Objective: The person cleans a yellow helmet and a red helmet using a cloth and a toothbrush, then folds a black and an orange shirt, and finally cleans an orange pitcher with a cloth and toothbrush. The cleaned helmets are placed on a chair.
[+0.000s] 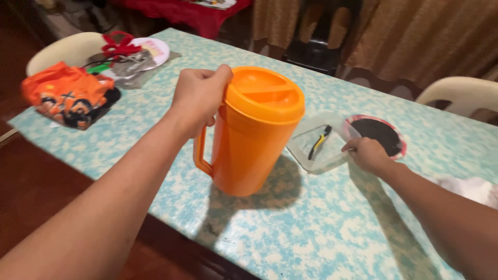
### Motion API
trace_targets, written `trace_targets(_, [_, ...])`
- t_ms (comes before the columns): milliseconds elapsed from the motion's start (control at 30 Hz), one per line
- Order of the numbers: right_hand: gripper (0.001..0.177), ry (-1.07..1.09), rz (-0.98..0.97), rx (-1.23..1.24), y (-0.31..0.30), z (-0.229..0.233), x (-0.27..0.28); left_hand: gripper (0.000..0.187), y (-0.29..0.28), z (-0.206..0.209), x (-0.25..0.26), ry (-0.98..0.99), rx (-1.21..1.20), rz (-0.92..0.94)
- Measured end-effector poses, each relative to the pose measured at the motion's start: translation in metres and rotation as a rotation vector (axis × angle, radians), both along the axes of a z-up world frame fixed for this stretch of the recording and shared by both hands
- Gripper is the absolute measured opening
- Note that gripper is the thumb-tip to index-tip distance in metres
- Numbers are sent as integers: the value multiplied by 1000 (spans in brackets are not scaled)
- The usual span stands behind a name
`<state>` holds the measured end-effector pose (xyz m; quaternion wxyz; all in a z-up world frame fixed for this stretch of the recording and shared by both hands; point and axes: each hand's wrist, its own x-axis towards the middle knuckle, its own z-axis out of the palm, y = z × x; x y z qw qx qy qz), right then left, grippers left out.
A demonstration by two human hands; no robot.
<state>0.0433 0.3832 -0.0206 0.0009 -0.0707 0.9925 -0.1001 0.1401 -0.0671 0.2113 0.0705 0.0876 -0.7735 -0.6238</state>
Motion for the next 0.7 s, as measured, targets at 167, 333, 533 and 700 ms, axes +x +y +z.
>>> trace_targets(167, [33,-18,-65,10,62,0,17,38,21,0,-15,6,12,-17])
trace_targets(333, [37,-22,-326,54,57,40,40,38,49,-17,-26,96,-77,24])
trace_targets(533, [62,-300,-415,365,-21,73,58,41,77,-34,-39,221,-133,91])
trace_targets(700, [41,-230,-461,204,-12,85,91,42,90,-38,-45,192,-180,47])
